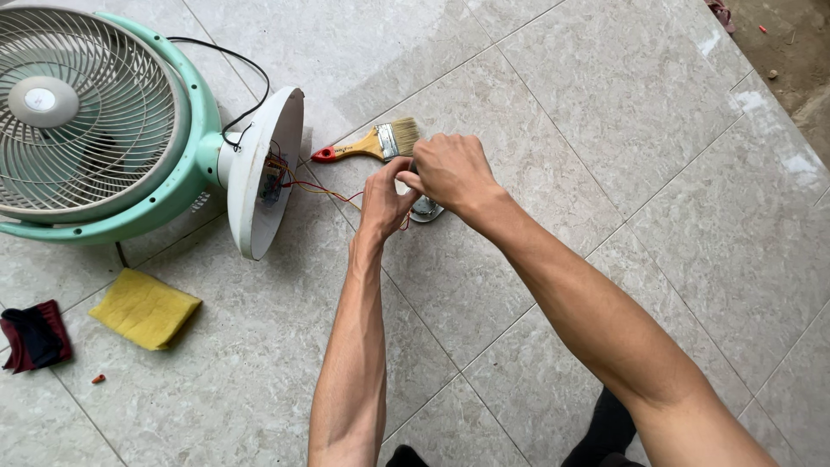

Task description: The person disassembles a fan motor, cleans it with a brush, and reassembles it. They use a screwdriver to remove and tighten screws, and a brush to clean the motor components. The task involves careful handling of electrical parts and tools.

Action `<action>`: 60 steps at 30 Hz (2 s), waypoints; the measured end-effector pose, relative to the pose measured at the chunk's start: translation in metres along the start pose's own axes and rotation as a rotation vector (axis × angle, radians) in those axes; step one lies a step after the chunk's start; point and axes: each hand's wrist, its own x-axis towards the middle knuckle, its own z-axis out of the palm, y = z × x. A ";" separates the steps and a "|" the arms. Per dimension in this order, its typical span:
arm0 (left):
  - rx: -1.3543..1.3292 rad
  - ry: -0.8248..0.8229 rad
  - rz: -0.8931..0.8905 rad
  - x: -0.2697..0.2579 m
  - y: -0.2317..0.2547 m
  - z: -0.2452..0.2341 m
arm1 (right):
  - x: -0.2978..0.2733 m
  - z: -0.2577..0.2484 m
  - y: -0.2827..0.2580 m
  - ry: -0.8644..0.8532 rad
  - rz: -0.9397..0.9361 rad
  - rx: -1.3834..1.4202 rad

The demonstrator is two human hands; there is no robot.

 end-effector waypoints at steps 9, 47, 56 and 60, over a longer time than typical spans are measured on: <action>0.010 -0.212 -0.047 0.005 0.004 -0.002 | -0.011 0.014 0.025 0.252 -0.300 0.084; -1.379 0.044 -0.522 -0.027 -0.036 -0.008 | -0.015 0.000 0.026 0.008 -0.117 0.004; -1.325 0.065 -0.552 -0.031 -0.038 -0.001 | -0.004 -0.002 0.010 -0.010 -0.021 -0.050; -1.387 0.114 -0.564 -0.033 -0.015 -0.012 | -0.007 0.002 0.020 0.040 -0.153 0.008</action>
